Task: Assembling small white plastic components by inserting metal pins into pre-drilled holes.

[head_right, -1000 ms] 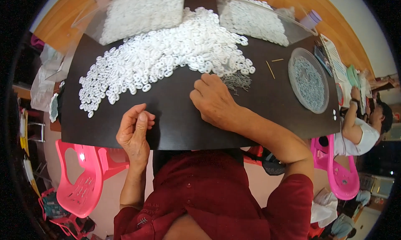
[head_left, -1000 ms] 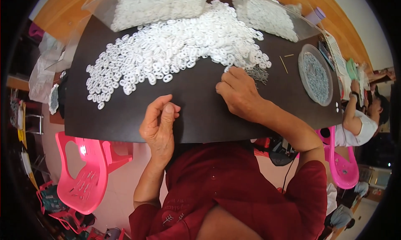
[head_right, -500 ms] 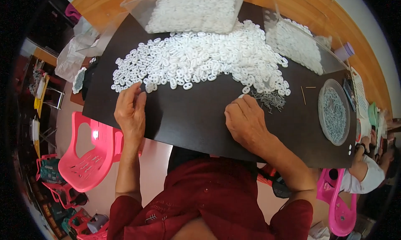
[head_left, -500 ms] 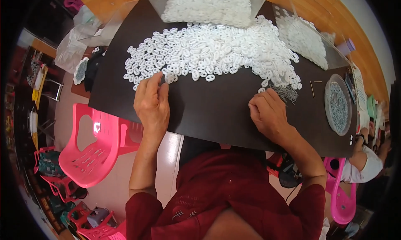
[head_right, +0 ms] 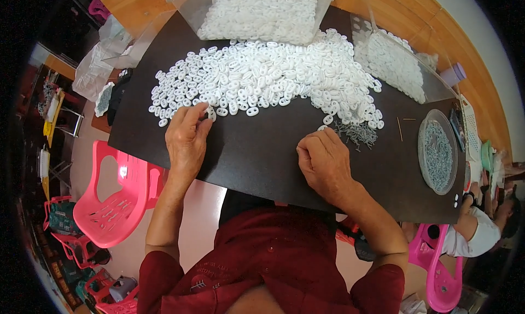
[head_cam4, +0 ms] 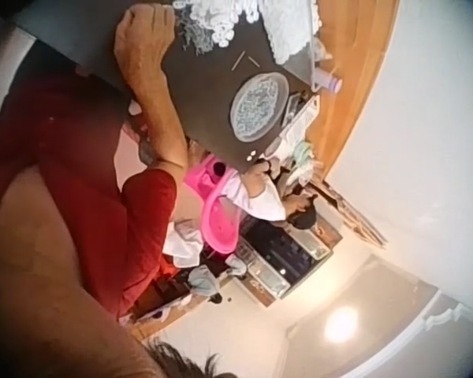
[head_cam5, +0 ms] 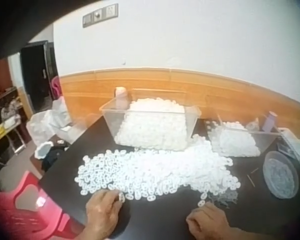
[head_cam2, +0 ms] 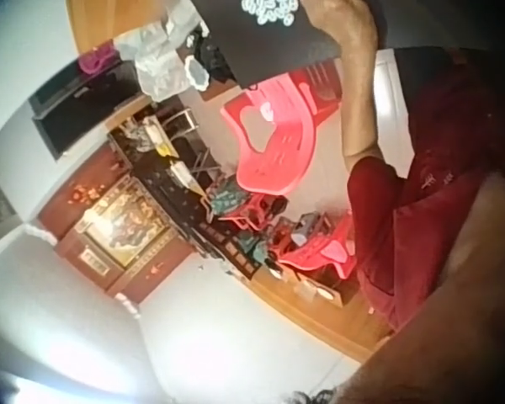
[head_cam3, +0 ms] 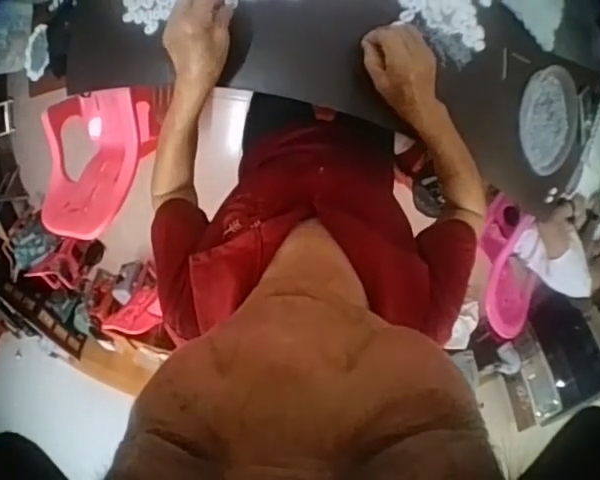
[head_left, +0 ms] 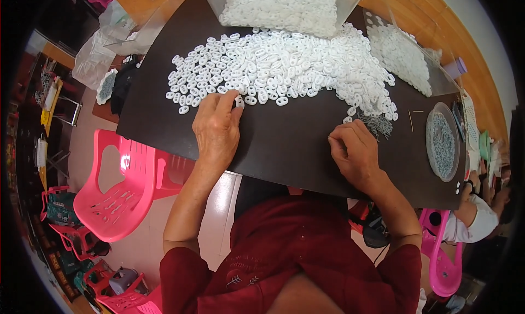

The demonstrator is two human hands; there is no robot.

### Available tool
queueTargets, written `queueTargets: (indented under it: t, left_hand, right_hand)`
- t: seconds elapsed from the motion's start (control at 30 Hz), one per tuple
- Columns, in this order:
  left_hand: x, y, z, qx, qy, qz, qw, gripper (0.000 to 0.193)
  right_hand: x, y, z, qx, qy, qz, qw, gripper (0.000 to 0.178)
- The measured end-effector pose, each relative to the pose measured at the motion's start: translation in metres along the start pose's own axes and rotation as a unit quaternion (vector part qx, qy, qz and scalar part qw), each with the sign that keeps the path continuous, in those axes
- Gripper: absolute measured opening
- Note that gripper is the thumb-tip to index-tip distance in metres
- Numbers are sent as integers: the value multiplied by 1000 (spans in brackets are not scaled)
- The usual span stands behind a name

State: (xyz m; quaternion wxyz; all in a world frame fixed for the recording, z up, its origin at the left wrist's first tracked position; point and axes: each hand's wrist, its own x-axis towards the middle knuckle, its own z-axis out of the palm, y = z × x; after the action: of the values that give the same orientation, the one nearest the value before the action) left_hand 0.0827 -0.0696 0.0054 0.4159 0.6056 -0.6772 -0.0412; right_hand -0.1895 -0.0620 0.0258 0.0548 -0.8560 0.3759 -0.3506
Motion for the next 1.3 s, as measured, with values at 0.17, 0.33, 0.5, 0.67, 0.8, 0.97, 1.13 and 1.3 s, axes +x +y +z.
queueTargets:
  t: [0.17, 0.33, 0.5, 0.67, 0.8, 0.97, 1.13, 1.3]
  left_hand:
    - [9, -7, 0, 119, -7, 86, 989, 24]
    - [12, -12, 1, 136, -25, 135, 981, 23]
    - [12, -16, 5, 120, -37, 173, 977, 23]
    - [14, -16, 6, 95, -14, 231, 968, 25]
    - [14, -6, 4, 112, -3, 265, 958, 24]
    - [10, 26, 13, 111, 10, 335, 936, 21]
    - [-6, 41, 30, 73, -62, 380, 920, 26]
    - [-7, 37, 31, -62, -97, 279, 954, 33]
  right_hand:
    - [2, -6, 2, 17, 3, 4, 1000, 25]
    - [4, -7, 3, 25, -6, 9, 1000, 28]
    - [3, -8, 7, 52, 15, 27, 998, 26]
    - [2, -6, 10, 50, 13, 25, 998, 24]
    - [0, -6, 12, 44, 15, 23, 999, 23]
    - [0, -4, 11, 38, 15, 46, 998, 21]
    - [-3, 0, 12, 18, 17, 48, 999, 18]
    - [-5, 1, 11, 17, 8, 59, 998, 17]
